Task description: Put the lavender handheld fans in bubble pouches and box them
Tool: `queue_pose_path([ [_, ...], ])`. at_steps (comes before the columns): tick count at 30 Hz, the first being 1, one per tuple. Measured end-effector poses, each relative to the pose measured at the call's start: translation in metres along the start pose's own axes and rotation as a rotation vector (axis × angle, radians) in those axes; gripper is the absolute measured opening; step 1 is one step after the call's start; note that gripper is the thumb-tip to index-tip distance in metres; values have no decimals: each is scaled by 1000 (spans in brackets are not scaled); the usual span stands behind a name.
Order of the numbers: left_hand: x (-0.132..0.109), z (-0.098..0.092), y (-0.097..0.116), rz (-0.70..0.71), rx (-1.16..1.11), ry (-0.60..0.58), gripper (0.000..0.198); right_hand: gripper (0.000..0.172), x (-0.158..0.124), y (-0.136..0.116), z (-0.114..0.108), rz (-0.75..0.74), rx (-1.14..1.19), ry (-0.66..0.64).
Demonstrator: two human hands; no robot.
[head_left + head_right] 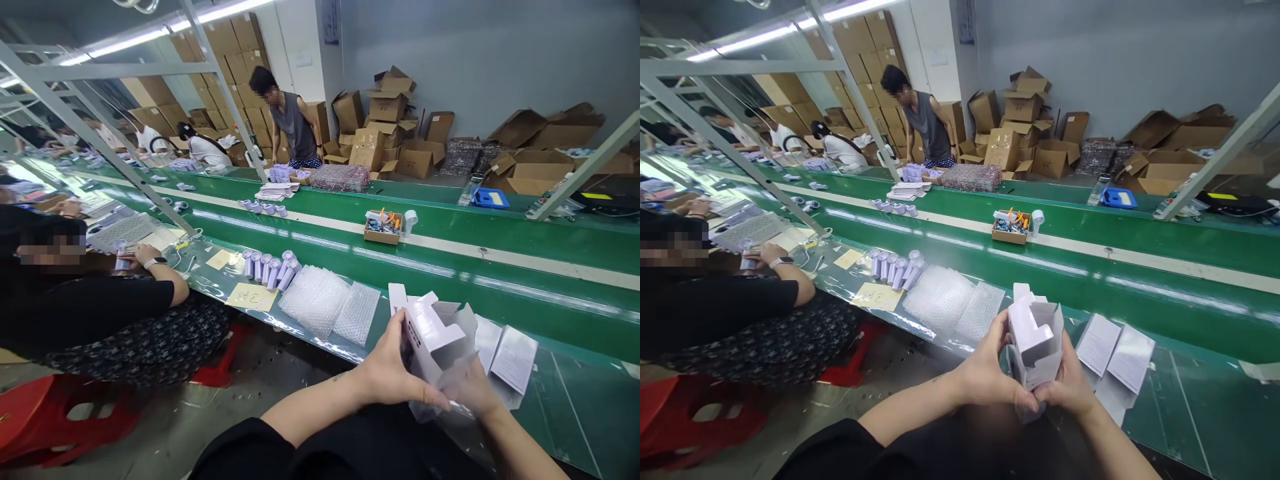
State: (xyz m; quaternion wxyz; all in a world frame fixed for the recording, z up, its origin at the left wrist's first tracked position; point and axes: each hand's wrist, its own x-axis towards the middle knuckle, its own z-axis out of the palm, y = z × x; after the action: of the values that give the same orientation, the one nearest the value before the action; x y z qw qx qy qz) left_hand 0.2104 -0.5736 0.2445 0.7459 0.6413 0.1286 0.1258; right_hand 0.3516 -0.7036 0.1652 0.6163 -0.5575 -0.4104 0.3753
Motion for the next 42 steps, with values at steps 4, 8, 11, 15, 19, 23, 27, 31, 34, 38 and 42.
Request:
queue_pose_path([
  [4, -9, 9, 4, 73, 85, 60, 97, 107, -13, 9, -2, -26, -121, 63],
  [8, -7, 6, -8, 122, 133, 26, 71, 81, -16, 14, -2, 12, -112, 102],
  [11, -1, -8, -14, 316, 197, 5, 100, 92, -11, 7, -8, 5, 31, -43],
  [15, 4, -23, 3, 797, 804, 335, 70, 86, 1, -9, -11, -15, 4, -199],
  [19, 9, -25, 35, 727, 1369, 108, 56, 93, 12, -17, -6, -17, 38, -255],
  [23, 21, -32, 62, 570, 1593, -180, 55, 95, 18, -16, -5, 25, 219, -318],
  [27, 41, -41, 84, 528, 1669, -385, 29, 81, 26, -11, -8, 81, 237, -412],
  [31, 57, -47, 96, 307, 1624, -544, 18, 71, 37, 1, -6, 145, 266, -371],
  [34, 63, -49, 96, 32, 1648, -542, 22, 69, 44, 7, 0, 167, 237, -283],
  [38, 67, -50, 97, -218, 1559, -657, 24, 66, 48, 6, 6, 144, 207, -261],
  [42, 72, -53, 105, -130, 1417, -758, 23, 76, 48, 1, 8, 119, 291, -657],
])
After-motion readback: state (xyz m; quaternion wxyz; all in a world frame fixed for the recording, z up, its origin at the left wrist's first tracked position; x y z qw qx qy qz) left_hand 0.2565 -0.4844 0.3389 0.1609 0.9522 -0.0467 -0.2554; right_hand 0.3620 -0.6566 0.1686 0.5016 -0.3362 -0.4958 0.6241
